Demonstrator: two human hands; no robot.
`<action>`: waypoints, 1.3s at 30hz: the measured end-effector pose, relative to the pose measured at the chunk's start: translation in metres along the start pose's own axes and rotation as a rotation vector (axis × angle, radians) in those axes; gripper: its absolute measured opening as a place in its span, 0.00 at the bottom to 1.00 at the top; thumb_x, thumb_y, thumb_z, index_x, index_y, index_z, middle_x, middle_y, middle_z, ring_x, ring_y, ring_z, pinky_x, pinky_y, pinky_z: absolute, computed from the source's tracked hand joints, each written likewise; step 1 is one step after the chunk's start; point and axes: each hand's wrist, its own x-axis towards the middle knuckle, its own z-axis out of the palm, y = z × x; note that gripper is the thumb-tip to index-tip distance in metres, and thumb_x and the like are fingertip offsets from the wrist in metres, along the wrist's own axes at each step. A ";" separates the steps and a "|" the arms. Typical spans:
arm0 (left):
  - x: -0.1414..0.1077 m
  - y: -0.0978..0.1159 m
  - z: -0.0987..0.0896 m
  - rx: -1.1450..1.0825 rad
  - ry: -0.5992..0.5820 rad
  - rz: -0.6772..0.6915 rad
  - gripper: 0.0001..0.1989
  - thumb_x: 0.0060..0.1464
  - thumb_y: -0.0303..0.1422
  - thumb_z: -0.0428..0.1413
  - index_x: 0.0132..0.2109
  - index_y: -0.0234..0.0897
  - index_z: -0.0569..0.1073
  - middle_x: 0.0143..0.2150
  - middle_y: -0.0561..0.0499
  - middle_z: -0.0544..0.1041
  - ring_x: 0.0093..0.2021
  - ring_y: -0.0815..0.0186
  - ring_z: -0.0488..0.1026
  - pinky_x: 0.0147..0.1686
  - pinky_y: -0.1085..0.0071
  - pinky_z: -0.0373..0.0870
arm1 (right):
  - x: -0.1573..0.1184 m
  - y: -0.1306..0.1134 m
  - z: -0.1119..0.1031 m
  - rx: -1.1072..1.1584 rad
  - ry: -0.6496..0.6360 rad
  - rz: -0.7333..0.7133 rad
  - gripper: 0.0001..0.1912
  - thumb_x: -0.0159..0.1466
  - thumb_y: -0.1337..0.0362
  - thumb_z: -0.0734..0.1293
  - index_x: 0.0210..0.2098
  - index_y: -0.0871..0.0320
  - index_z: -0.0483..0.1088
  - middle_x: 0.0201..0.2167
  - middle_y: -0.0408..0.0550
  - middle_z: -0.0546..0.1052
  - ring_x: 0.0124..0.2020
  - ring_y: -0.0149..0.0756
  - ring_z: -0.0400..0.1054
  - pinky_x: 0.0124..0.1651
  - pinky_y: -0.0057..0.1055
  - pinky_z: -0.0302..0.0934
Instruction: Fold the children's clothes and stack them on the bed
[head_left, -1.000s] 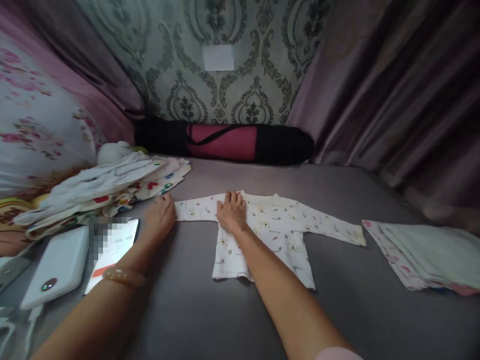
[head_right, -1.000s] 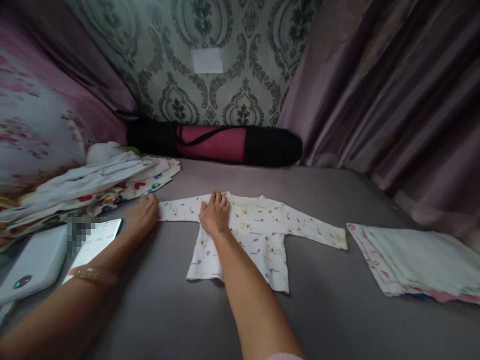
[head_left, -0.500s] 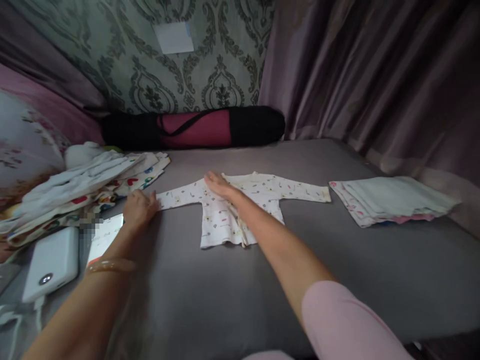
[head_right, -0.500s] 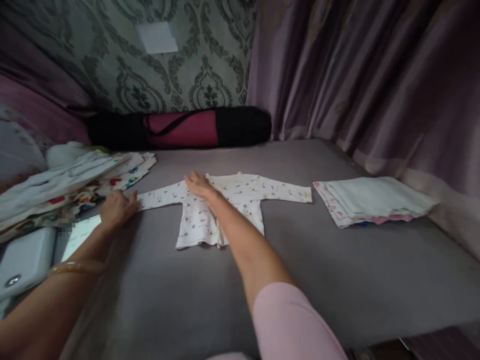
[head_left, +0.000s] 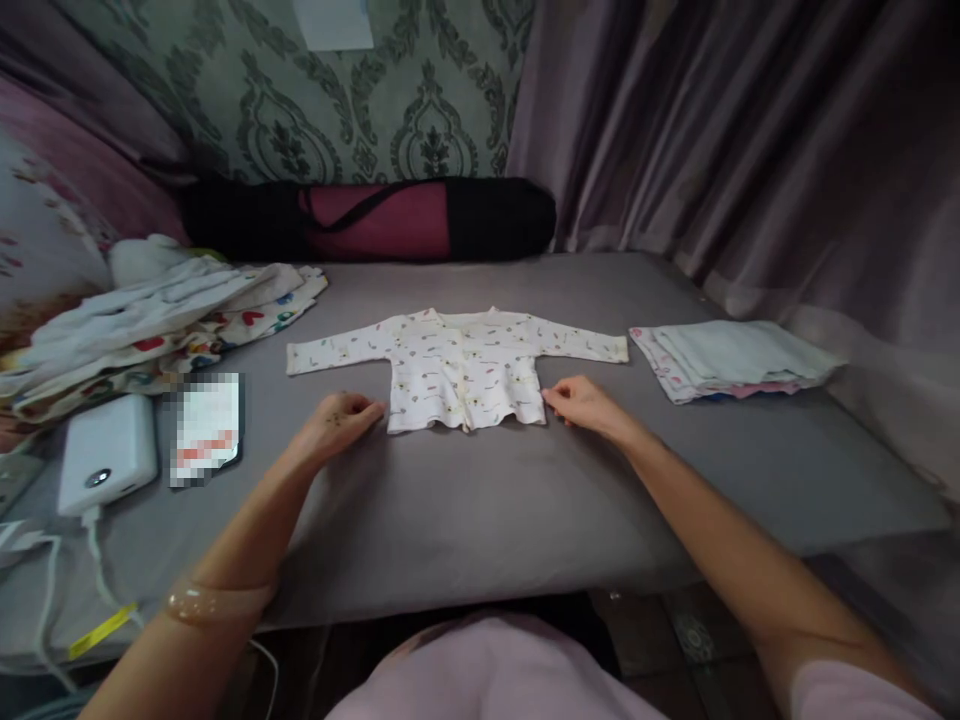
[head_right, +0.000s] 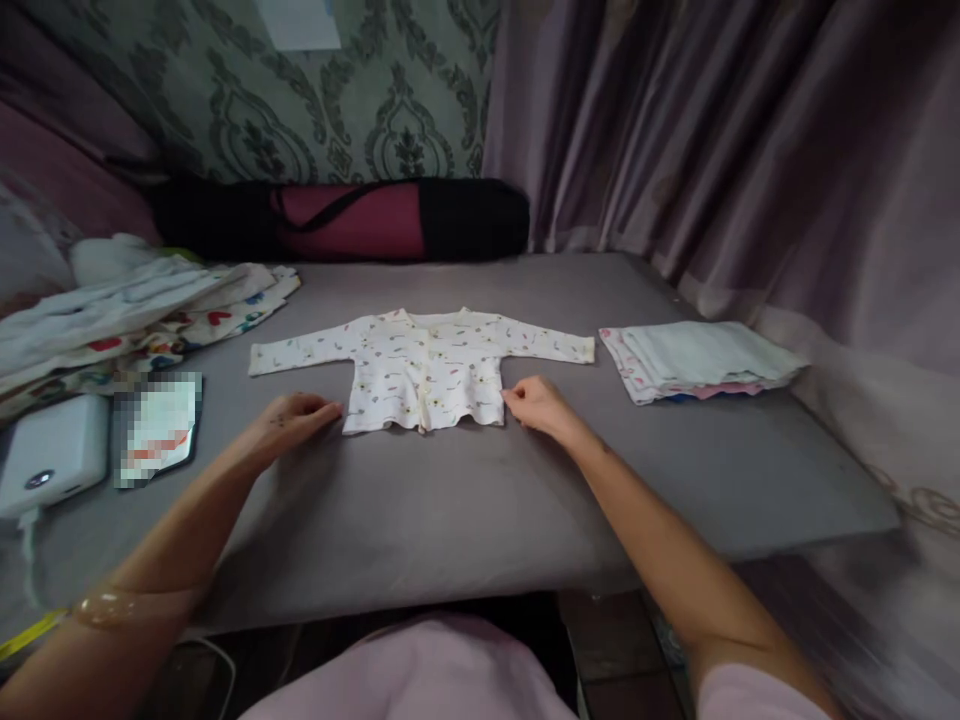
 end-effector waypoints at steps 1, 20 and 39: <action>-0.002 0.006 0.003 -0.001 0.008 -0.006 0.23 0.47 0.51 0.49 0.28 0.36 0.76 0.21 0.52 0.71 0.25 0.64 0.66 0.23 0.73 0.56 | -0.004 -0.002 0.002 -0.074 0.017 -0.013 0.16 0.61 0.56 0.64 0.22 0.59 0.72 0.18 0.45 0.73 0.19 0.30 0.65 0.21 0.24 0.51; -0.004 0.003 0.008 -0.394 -0.002 0.038 0.21 0.46 0.47 0.55 0.43 0.38 0.66 0.20 0.59 0.67 0.19 0.69 0.64 0.22 0.75 0.58 | -0.017 -0.007 0.006 0.162 0.056 -0.002 0.17 0.61 0.64 0.63 0.49 0.58 0.66 0.20 0.39 0.74 0.15 0.27 0.61 0.20 0.22 0.50; 0.006 -0.019 -0.010 0.164 -0.114 0.370 0.25 0.59 0.50 0.44 0.54 0.43 0.73 0.33 0.50 0.74 0.30 0.64 0.70 0.32 0.72 0.62 | -0.027 -0.001 -0.026 -0.300 -0.103 -0.316 0.19 0.67 0.63 0.59 0.54 0.49 0.71 0.47 0.47 0.78 0.44 0.39 0.72 0.42 0.29 0.59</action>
